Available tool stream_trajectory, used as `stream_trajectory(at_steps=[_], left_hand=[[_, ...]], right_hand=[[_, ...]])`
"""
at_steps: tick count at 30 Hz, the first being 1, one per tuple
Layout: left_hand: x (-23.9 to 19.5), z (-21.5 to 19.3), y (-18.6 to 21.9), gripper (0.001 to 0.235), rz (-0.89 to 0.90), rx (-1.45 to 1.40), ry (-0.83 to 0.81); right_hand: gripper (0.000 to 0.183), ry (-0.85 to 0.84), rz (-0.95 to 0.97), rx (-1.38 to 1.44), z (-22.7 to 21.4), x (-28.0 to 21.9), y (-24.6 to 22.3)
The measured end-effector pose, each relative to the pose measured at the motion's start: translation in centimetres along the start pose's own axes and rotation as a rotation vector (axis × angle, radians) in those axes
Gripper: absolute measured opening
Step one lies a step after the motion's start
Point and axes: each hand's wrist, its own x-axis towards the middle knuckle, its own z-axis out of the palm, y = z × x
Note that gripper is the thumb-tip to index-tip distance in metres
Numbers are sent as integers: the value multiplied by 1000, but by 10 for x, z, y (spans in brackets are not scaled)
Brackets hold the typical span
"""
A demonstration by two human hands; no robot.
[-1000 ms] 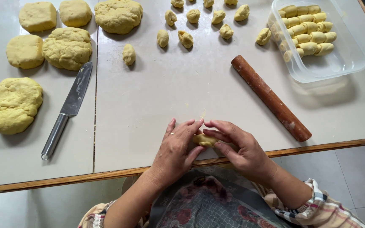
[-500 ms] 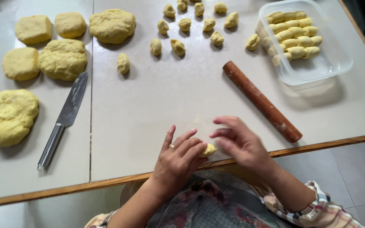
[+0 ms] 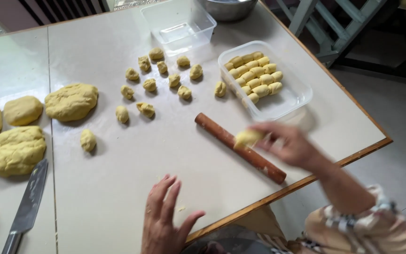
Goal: The person rolls small pieces of yellow dough into thin strips using a wooden rolling pin on a white countertop. They then wrap the strips around small dough balls and place the finished items into a clear plastic container.
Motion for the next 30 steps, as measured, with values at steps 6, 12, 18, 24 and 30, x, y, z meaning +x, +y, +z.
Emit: stream_trajectory(at_steps=[6, 12, 18, 24, 30], left_hand=[[-48, 24, -33, 85, -173, 136, 120], [-51, 36, -39, 87, -220, 211, 142], [-65, 50, -48, 90, -249, 225, 157], [-76, 56, -60, 97, -234, 226, 136], [-91, 64, -72, 99, -222, 301, 136]], right_hand=[[29, 106, 3, -1114, -109, 42, 118], [34, -12, -48, -1189, -109, 73, 163], [30, -84, -188, -1018, -115, 72, 202], [33, -102, -12, -902, -114, 76, 205], [36, -187, 175, -707, -119, 78, 196]])
